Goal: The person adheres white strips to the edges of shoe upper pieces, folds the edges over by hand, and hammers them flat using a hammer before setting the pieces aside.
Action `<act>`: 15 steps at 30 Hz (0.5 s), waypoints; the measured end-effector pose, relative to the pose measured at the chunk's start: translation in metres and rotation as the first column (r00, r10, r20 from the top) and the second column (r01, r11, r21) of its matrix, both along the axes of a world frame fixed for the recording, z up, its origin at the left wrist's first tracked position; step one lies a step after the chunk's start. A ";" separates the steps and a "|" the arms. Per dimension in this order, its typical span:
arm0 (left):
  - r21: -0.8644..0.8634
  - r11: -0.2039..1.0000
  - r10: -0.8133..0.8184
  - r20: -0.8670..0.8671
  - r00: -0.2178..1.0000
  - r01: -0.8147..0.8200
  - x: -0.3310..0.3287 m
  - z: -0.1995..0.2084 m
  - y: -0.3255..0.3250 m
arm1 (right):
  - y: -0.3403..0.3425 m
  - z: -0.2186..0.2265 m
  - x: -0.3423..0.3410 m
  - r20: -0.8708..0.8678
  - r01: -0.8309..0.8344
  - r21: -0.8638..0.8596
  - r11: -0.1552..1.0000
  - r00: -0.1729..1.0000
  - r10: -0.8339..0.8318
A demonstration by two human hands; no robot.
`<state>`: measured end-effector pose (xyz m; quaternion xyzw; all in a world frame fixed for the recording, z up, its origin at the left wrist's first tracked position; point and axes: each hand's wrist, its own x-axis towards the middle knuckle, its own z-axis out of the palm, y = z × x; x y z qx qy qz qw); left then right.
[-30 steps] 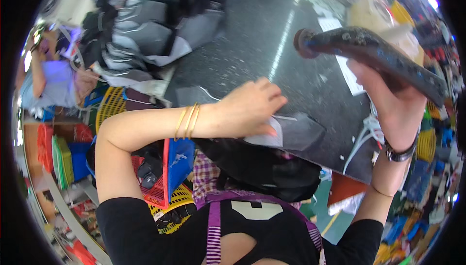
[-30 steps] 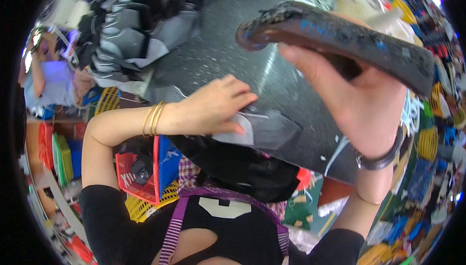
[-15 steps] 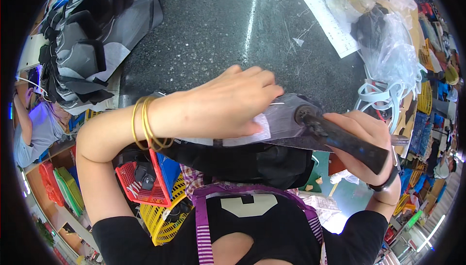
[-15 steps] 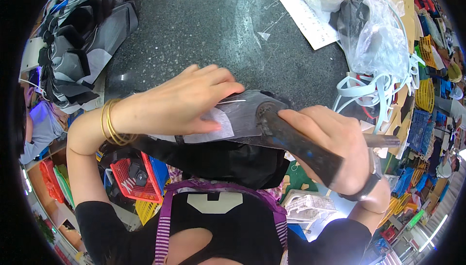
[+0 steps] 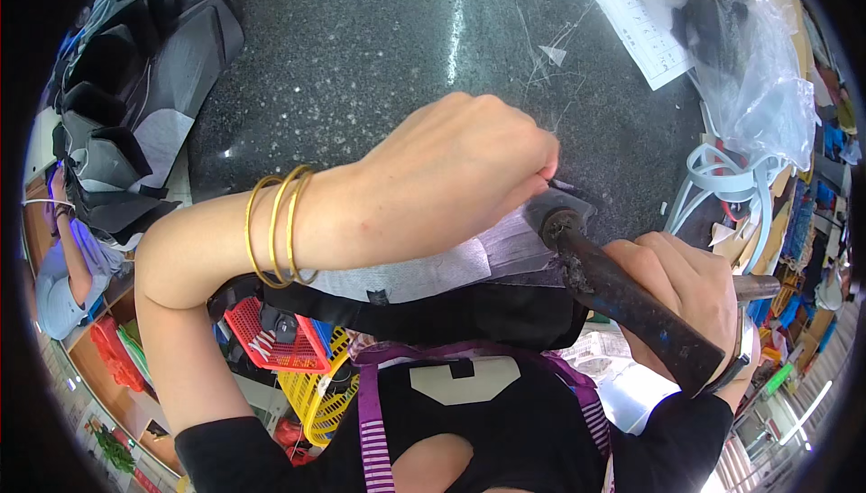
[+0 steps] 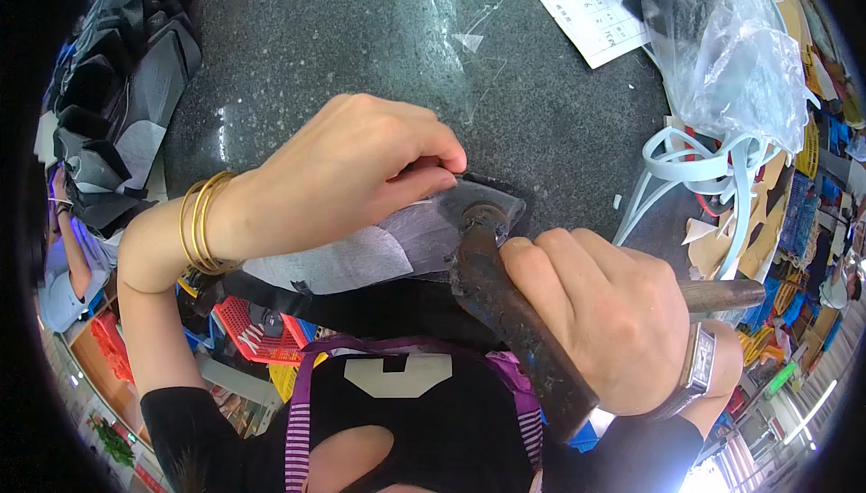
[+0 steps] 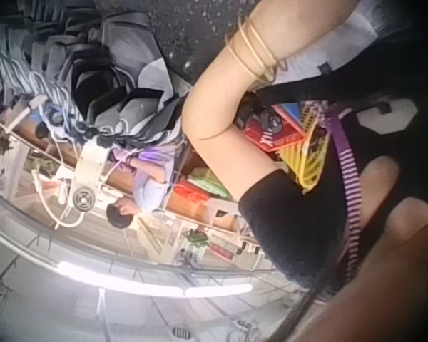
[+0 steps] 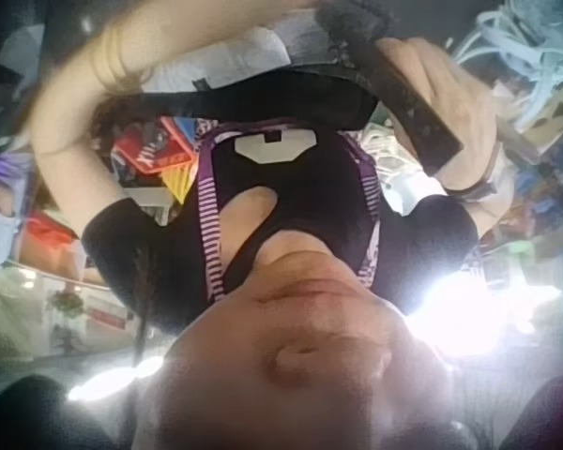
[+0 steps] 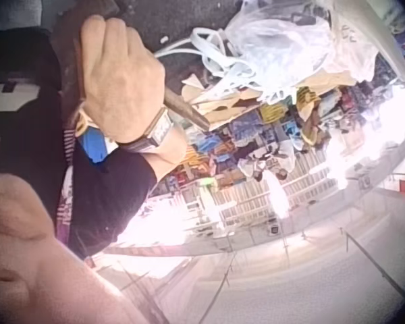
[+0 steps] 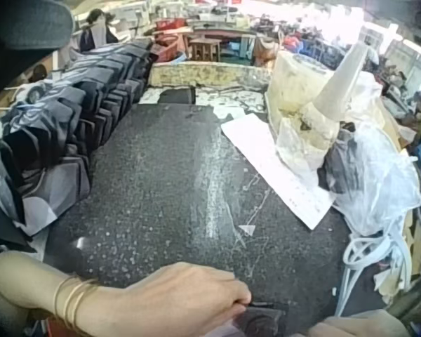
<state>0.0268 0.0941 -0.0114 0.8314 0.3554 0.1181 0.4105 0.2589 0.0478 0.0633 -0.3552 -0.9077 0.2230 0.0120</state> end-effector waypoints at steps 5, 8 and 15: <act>0.230 0.969 -0.129 0.170 0.977 0.088 -0.007 -0.014 0.002 | -0.003 0.003 -0.001 0.005 0.034 -0.029 0.999 0.999 -0.034; 0.357 0.904 -0.286 0.092 0.954 0.236 -0.014 -0.021 0.012 | 0.012 -0.005 0.005 -0.054 0.023 -0.125 0.992 0.998 -0.030; 0.482 0.833 -0.324 0.027 0.946 0.271 -0.014 -0.017 0.006 | 0.023 0.006 -0.010 0.122 0.307 -0.209 0.928 0.950 -0.287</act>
